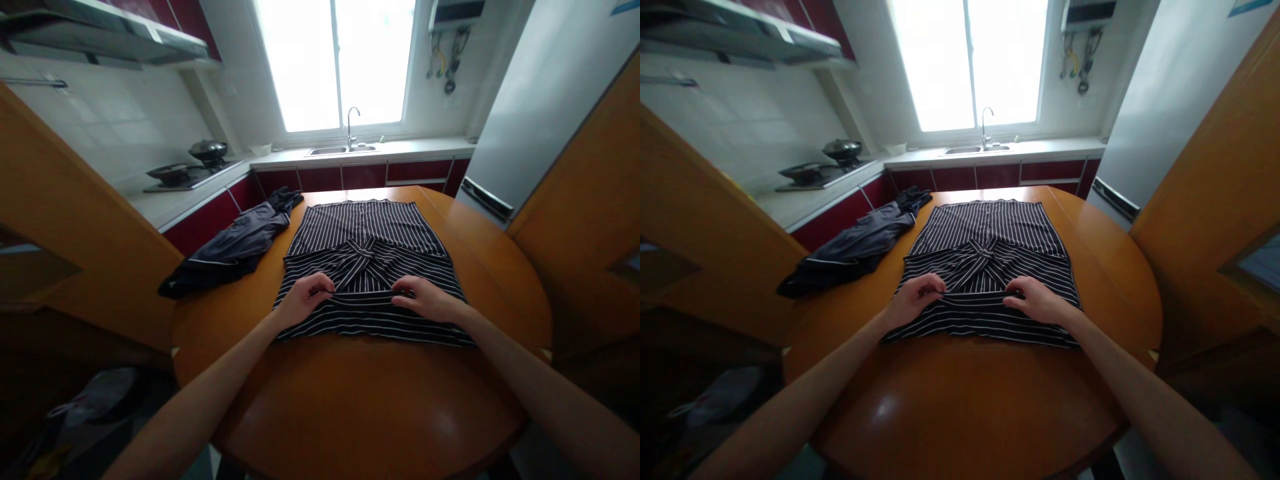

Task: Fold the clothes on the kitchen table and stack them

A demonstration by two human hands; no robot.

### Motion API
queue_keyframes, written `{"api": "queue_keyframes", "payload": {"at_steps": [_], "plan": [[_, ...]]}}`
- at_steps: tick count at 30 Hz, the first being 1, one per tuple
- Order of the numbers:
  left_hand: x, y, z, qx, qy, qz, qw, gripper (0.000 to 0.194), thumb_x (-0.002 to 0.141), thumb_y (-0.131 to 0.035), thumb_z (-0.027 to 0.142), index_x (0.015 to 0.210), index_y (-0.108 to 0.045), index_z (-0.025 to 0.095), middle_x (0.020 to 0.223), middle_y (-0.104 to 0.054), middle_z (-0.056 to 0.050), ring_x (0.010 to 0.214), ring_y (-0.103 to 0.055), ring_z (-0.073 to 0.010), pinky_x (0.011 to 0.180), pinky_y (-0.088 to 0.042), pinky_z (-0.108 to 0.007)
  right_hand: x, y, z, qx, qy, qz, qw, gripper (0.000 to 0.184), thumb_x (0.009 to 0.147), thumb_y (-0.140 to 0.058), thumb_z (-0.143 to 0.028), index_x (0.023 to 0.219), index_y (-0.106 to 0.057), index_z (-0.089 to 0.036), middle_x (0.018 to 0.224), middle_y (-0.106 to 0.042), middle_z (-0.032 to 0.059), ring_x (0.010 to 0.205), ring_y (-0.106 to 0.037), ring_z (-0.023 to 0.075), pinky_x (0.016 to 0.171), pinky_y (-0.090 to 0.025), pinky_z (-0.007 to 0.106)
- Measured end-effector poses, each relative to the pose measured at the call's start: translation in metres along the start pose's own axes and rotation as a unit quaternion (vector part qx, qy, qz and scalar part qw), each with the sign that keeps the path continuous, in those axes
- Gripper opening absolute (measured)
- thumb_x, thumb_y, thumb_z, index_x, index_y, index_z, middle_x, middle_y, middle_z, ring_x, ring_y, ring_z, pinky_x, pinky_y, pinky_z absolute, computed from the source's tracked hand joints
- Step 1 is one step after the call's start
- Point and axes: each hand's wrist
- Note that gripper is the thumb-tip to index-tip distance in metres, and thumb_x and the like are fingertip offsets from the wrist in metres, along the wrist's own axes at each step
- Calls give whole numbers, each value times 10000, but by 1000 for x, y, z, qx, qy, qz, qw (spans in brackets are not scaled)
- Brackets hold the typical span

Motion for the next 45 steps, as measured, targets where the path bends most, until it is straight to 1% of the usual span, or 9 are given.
{"api": "queue_keyframes", "payload": {"at_steps": [4,10,14,16,20,25,29,39,45], "plan": [[0,-3,-8,-4,10,17,1000,109,908,-664,279,910,-636,174,925,-664,-34,849,-628,-158,781,-512,-266,-2,4,-3,58,-19,5,998,254,847,-676,-432,846,-679,-178,737,-640,1,690,-555,157,652,-438,292],[6,-15,-23,76,60,79,992,172,894,-645,234,1059,-634,189,980,-680,-28,765,-663,-150,734,-552,-284,3,-1,1,83,-31,83,993,215,837,-672,-370,945,-671,-184,756,-662,1,700,-588,162,669,-453,294],[4,-18,-15,229,-7,69,971,231,947,-563,189,1160,-651,193,1266,-637,-98,1108,-647,-231,992,-523,-413,7,-10,6,-3,-47,98,994,179,867,-646,-311,1000,-668,-192,781,-681,12,704,-617,180,709,-486,323],[-1,-23,-3,292,-54,29,954,331,993,-465,155,1276,-626,215,1396,-590,-101,1292,-553,-251,1118,-426,-465,6,-14,4,-66,-44,113,990,178,887,-628,-281,1029,-675,-184,882,-698,53,789,-646,211,771,-515,355],[-15,-44,20,331,-128,-143,924,514,1032,-404,166,1539,-395,251,1595,-413,-74,1490,-343,-231,1237,-238,-473,-4,-28,-17,-183,35,178,966,293,967,-500,-226,1198,-666,-156,1228,-651,154,1166,-593,288,1034,-473,450],[-25,-60,17,328,-118,-226,909,656,1035,-486,368,1618,-218,233,1657,-263,-96,1552,-167,-250,1265,-105,-494,-25,-66,-46,-206,174,66,961,550,1027,-419,-288,1560,-370,-165,1630,-343,119,1508,-280,261,1230,-270,480],[-25,-58,11,314,-118,-240,911,681,1031,-495,386,1624,-195,236,1669,-222,-83,1557,-138,-246,1267,-89,-487,-34,-83,-43,-208,192,-27,959,763,1012,-477,-456,1634,-140,-169,1690,-150,108,1562,-101,258,1257,-172,508],[-26,-55,10,333,-131,-199,912,688,1034,-495,413,1621,-207,198,1660,-247,-114,1549,-181,-244,1269,-136,-451,-37,-70,-34,-260,165,46,950,750,996,-496,-380,1632,-160,-169,1674,-175,129,1558,-106,280,1256,-99,561],[-22,-44,11,364,-136,-184,903,591,1007,-486,188,1573,-327,238,1606,-390,-87,1520,-282,-246,1257,-194,-470,-32,-67,-27,-249,127,27,960,638,1024,-445,-399,1609,-276,-208,1643,-291,143,1528,-245,287,1229,-199,567]]}}
Point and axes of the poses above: each hand's wrist, its own x-axis towards the middle knuckle, its own y-axis out of the back of the hand, z = x × y
